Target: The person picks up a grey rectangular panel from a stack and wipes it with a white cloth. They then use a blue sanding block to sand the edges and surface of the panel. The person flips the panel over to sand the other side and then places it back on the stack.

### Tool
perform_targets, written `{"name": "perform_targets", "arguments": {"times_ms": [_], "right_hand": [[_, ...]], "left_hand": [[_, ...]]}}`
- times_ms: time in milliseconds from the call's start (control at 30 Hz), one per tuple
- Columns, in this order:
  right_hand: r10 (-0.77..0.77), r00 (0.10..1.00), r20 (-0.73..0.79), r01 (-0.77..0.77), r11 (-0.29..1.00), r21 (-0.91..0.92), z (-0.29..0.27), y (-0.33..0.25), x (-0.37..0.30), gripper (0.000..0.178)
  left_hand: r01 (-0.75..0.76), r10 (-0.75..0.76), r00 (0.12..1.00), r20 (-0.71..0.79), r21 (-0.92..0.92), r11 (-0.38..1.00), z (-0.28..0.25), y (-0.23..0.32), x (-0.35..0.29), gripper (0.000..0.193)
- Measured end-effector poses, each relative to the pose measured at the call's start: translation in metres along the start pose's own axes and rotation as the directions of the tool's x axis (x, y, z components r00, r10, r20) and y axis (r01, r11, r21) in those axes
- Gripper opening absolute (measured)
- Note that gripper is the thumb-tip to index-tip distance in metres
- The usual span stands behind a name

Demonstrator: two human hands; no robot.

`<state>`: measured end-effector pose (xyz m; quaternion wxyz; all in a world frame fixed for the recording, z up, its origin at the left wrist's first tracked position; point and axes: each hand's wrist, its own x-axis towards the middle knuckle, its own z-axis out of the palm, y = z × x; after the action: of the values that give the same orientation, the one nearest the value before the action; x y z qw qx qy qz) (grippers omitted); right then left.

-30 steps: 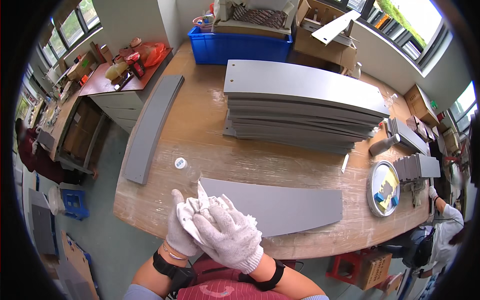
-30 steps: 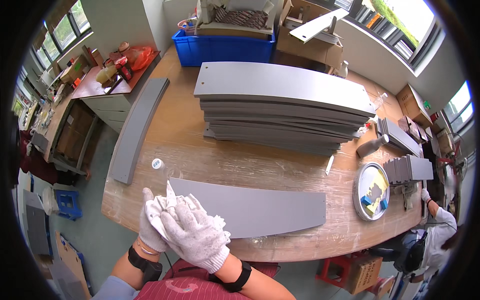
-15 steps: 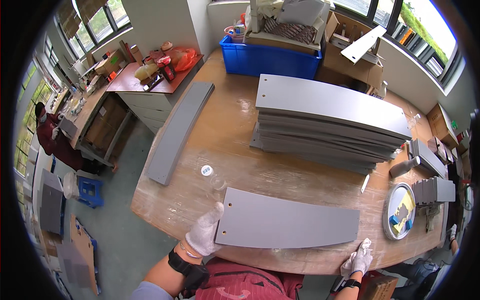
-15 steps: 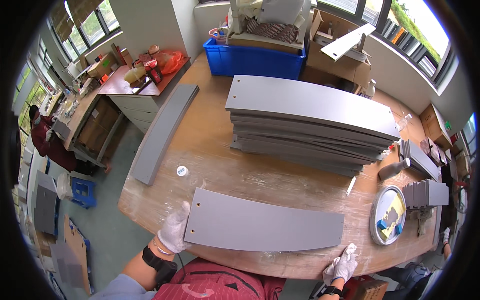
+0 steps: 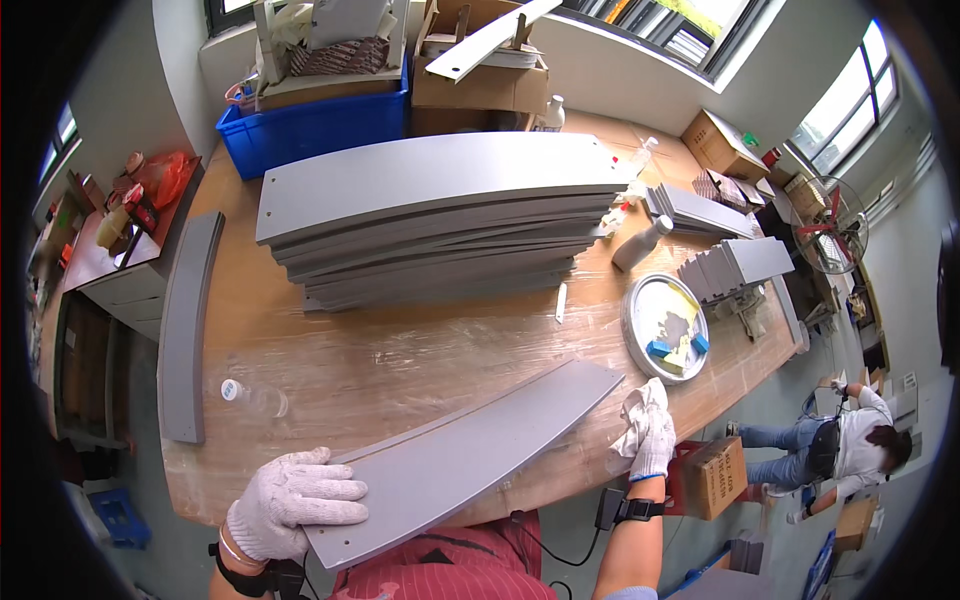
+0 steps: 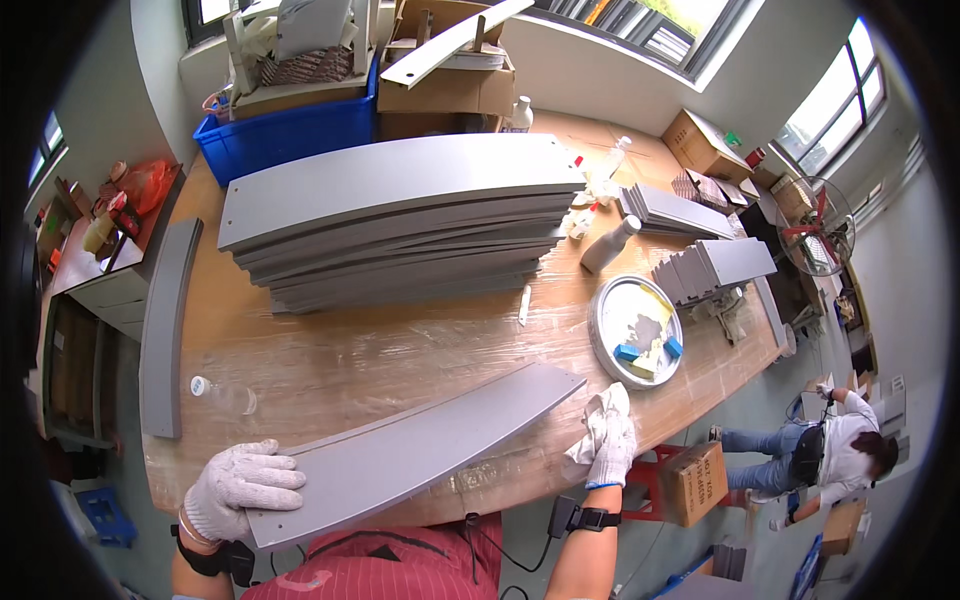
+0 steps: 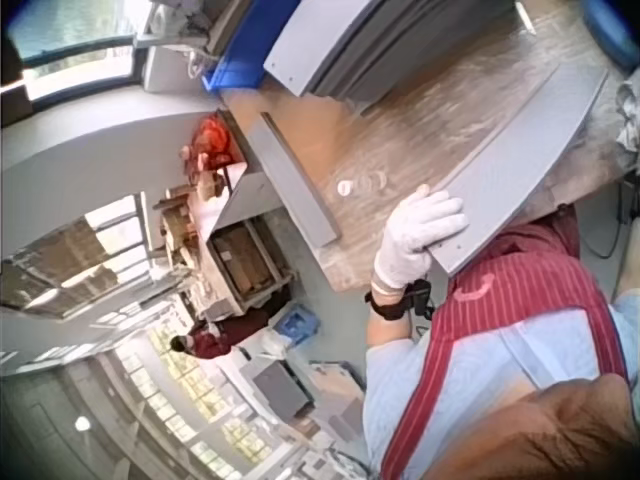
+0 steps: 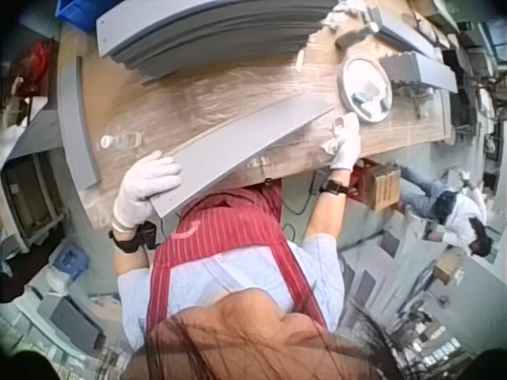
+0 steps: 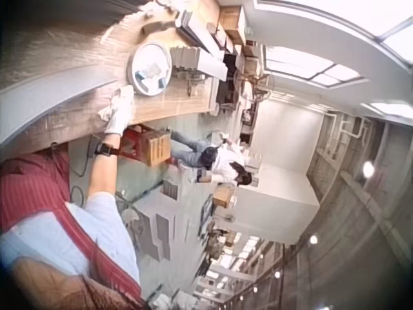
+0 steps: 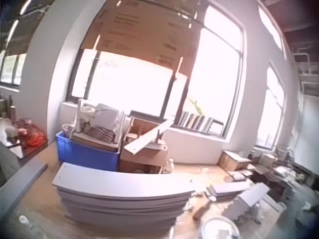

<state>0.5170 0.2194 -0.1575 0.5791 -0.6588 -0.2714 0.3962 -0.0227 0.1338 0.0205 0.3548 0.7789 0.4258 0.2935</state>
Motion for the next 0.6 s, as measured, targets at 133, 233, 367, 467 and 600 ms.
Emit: {"name": "perform_targets", "arguments": {"times_ms": [133, 233, 367, 467, 600], "right_hand": [[-0.174, 0.981, 0.083, 0.169, 0.984, 0.061, 0.020, -0.056, -0.044, 0.041], [0.002, 0.976, 0.218, 0.018, 0.996, -0.092, 0.066, -0.069, -0.080, 0.033], [-0.356, 0.626, 0.694, 0.724, 0.595, -0.348, 0.176, -0.102, -0.165, 0.046], [-0.249, 0.242, 0.938, 0.837, 0.543, -0.071, 0.234, -0.080, -0.219, 0.045], [-0.351, 0.408, 0.843, 0.861, 0.454, -0.227, 0.228, -0.051, -0.169, 0.046]], "left_hand": [[0.113, -0.066, 0.946, -0.318, 0.133, 0.985, 0.010, 0.004, -0.017, 0.052], [0.056, -0.560, 0.607, -0.564, -0.672, 0.738, 0.063, -0.018, -0.033, 0.063], [-0.149, -0.757, 0.632, -0.165, -0.985, 0.091, 0.086, -0.063, -0.072, 0.061], [-0.124, -0.886, 0.440, -0.144, -0.987, 0.099, 0.080, -0.017, -0.012, 0.054], [0.122, -0.802, 0.563, -0.197, -0.941, 0.316, 0.075, -0.038, -0.039, 0.060]]}}
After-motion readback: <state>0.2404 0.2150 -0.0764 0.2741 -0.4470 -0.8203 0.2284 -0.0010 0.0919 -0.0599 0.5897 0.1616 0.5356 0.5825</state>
